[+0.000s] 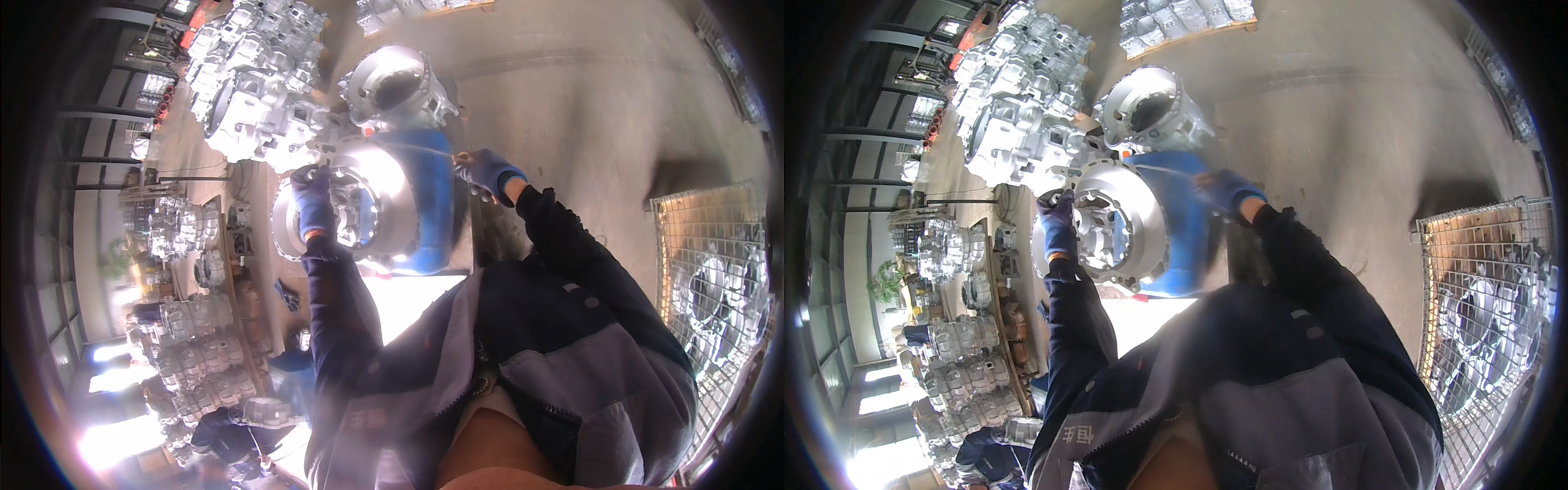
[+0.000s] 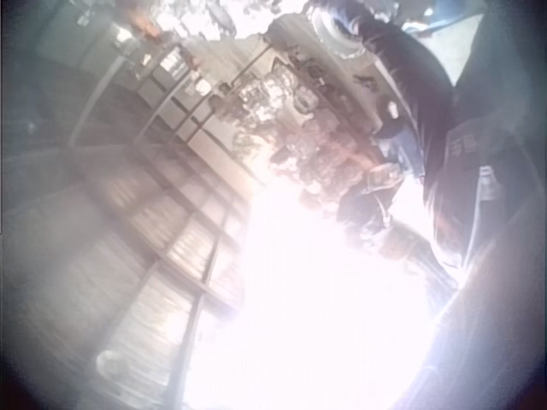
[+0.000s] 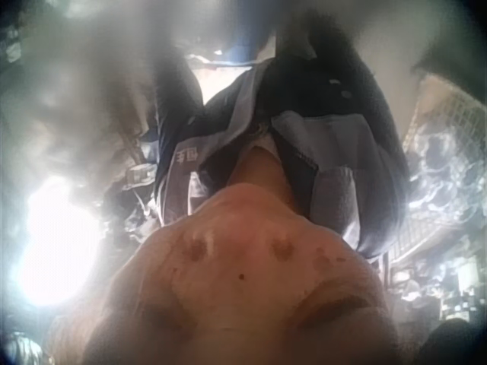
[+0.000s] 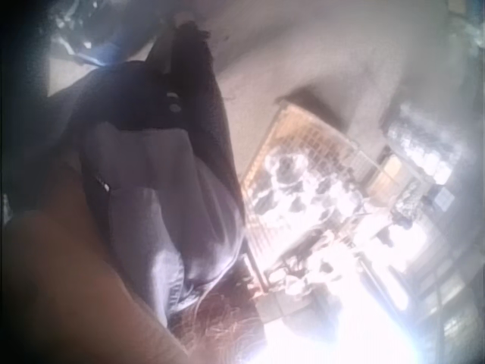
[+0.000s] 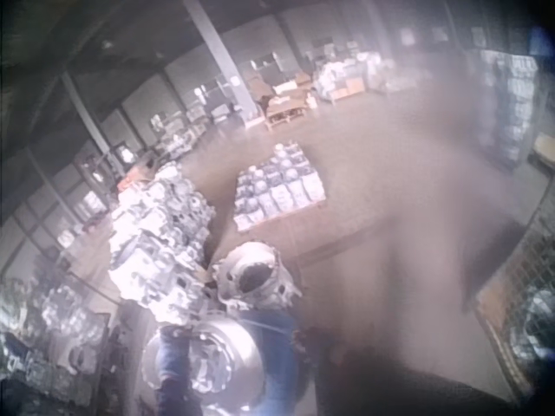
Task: The person repeatedly scrubs the inner and outer surfaces of large metallic cylindrical parts using a wire brush. They rotate the parts to access different areas and occasionally place them down before resuming scrubbing. The work occurs in a warehouse-like area with stacks of similar parts nearby.
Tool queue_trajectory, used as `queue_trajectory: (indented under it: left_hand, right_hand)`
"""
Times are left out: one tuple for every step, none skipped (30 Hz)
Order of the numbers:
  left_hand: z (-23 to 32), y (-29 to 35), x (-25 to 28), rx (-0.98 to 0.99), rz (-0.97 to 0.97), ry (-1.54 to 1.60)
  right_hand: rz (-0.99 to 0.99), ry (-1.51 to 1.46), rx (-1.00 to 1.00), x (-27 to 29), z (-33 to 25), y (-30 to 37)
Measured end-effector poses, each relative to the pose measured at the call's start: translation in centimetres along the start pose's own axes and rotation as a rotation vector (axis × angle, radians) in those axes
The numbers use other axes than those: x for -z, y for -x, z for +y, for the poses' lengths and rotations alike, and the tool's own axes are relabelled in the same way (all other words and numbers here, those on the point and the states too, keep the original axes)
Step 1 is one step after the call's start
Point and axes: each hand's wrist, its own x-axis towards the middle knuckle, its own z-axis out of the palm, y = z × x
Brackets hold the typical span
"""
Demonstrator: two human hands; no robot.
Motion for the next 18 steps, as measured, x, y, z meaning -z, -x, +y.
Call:
queue_trajectory:
  left_hand:
    - [-0.1, 0.2, 0.0, 0.027, 0.015, 0.053]
    - [-0.3, 0.2, -0.2, 0.057, 0.068, 0.051]
    - [-0.6, 0.1, -0.2, 0.005, 0.080, 0.028]
    - [-0.8, -0.1, -0.2, -0.028, 0.078, 0.007]
    - [-1.0, -0.4, -0.1, -0.027, 0.063, -0.011]
    - [-1.2, -0.7, 0.2, -0.062, 0.070, -0.102]
    - [-1.4, -0.9, 0.4, -0.046, 0.061, -0.106]
    - [-1.5, -1.0, 0.6, -0.031, 0.052, -0.110]
    - [-1.5, -1.0, 0.7, 0.001, 0.064, -0.123]
    - [-1.5, -1.0, 0.7, -0.027, 0.046, -0.081]
    - [-1.5, -0.9, 0.7, -0.039, 0.046, -0.048]
    - [-1.5, -0.7, 0.7, -0.021, 0.037, -0.021]
    - [-1.4, -0.6, 0.5, -0.044, 0.046, -0.009]
    - [-1.3, -0.4, 0.4, -0.036, 0.045, -0.007]
    - [-1.3, -0.4, 0.4, -0.032, 0.045, -0.003]
    - [-1.3, -0.3, 0.4, -0.055, 0.064, -0.041]
    - [-1.4, -0.3, 0.4, -0.024, 0.076, -0.043]
    - [-1.6, -0.4, 0.5, -0.029, 0.073, -0.024]
  right_hand:
    - [-0.028, -0.003, -0.088, 0.2, 0.2, -0.1]
    - [0.044, -0.010, -0.129, 0.0, 0.6, -0.1]
    - [0.006, 0.080, -0.076, 0.1, 1.0, -0.4]
    - [0.069, 0.161, 0.023, -0.5, 1.5, -0.4]
    - [0.113, 0.226, 0.142, -0.8, 2.0, -0.8]
    - [0.164, 0.296, 0.257, -1.2, 2.5, -1.1]
    - [0.191, 0.352, 0.391, -1.2, 3.0, -1.7]
    - [0.112, 0.338, 0.308, -1.3, 3.5, -1.9]
    - [0.158, 0.265, 0.279, -1.4, 3.9, -2.2]
    - [0.100, 0.099, -0.003, -1.4, 4.2, -2.2]
    - [0.100, 0.027, -0.097, -1.4, 4.3, -2.2]
    - [0.102, -0.005, -0.101, -1.3, 4.3, -1.9]
    - [0.070, 0.027, -0.060, -1.2, 4.1, -1.7]
    - [0.044, 0.127, 0.118, -1.3, 3.9, -1.1]
    - [-0.015, 0.133, 0.167, -1.2, 3.5, -0.7]
    - [-0.004, 0.090, 0.161, -1.1, 3.2, -0.3]
    - [0.034, 0.023, 0.084, -1.0, 2.8, 0.0]
    - [-0.003, -0.097, -0.098, -0.8, 2.5, 0.2]
